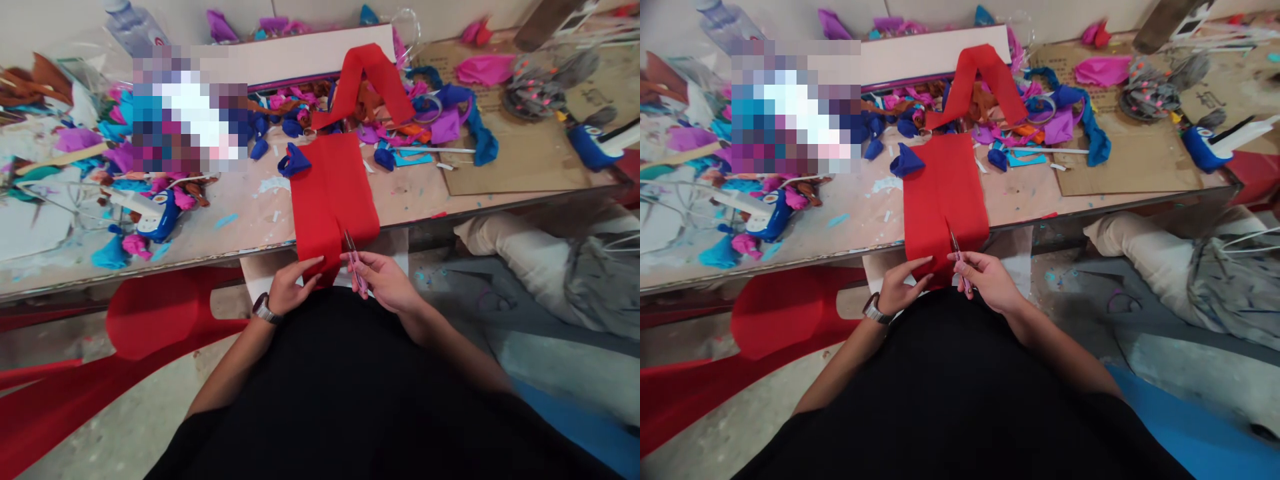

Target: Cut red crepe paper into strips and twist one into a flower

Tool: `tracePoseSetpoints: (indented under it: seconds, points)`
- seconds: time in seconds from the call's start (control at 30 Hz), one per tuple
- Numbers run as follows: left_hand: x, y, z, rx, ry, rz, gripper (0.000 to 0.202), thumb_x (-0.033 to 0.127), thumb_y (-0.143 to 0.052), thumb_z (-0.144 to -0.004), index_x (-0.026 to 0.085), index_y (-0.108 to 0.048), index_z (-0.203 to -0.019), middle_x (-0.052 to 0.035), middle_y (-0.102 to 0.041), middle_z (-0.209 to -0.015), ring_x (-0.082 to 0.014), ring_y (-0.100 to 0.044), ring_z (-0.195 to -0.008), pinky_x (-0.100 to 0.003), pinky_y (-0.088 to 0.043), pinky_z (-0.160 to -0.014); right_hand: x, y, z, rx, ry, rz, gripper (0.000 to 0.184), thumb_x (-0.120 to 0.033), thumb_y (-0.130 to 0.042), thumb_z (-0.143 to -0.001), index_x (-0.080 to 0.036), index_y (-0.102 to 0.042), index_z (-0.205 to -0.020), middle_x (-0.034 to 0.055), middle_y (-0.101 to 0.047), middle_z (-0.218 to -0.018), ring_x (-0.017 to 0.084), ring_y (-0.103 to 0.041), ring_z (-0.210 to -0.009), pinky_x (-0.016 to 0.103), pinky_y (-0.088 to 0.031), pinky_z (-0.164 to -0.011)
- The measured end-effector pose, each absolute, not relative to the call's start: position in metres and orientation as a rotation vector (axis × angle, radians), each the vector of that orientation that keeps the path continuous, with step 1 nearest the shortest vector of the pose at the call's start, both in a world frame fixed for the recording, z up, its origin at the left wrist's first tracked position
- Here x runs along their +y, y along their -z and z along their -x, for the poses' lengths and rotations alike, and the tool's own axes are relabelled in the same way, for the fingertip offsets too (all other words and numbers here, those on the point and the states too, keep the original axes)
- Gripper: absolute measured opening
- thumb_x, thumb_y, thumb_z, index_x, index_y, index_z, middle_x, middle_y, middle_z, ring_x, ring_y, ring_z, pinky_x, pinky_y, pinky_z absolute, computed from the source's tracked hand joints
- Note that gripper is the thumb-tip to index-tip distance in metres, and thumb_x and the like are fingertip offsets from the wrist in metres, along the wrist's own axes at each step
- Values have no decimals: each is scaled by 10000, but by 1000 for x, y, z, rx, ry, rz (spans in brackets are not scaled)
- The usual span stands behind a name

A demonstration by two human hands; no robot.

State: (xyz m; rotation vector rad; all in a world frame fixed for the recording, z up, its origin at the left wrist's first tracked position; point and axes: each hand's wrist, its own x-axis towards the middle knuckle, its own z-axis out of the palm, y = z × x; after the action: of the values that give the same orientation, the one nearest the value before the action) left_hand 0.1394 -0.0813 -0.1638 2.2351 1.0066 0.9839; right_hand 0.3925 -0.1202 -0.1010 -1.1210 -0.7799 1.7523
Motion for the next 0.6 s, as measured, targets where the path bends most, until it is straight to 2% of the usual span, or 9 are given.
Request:
tracePoseSetpoints:
  seconds: [0.13,0.27,0.37,0.6]
  points:
    - [-89,160,-140,876,-983,-2252,480,279,-759,-956,268,-675,-1428,-93,-809,-1224,-218,-805,-1049,-349,-662,-957,-122,100,-396,-814,-1790,1108,434,-537,-845,-868,-181,-786,-1110,-3,-665,-780,86,-596,-539,201,-440,-411]
    - [-84,153,-144,873,-976,-2133,594,325,-774,-941,231,-608,-1503,-137,-744,-1371,-262,-752,-1222,-404,-624,-1066,-123,100,-396,-816,-1791,1114,425,-520,-839,-877,-180,-778,-1124,0,-663,-845,89,-622,-550,203,-456,-396]
    - [-74,151,-148,1051,-1050,-1985,565,366,-767,-956,203,-624,-1477,-151,-714,-1415,-271,-721,-1279,-433,-598,-1113,-123,101,-396,-821,-1783,1139,438,-503,-838,-879,-181,-768,-1168,-2,-664,-858,88,-634,-554,197,-452,-394]
    - [-73,162,-148,1168,-1164,-2145,300,326,-760,-967,222,-770,-1248,-97,-822,-1154,-210,-808,-978,-334,-663,-904,-124,103,-398,-853,-1784,1165,420,-497,-815,-894,-184,-763,-1169,-13,-648,-818,92,-636,-542,201,-440,-394]
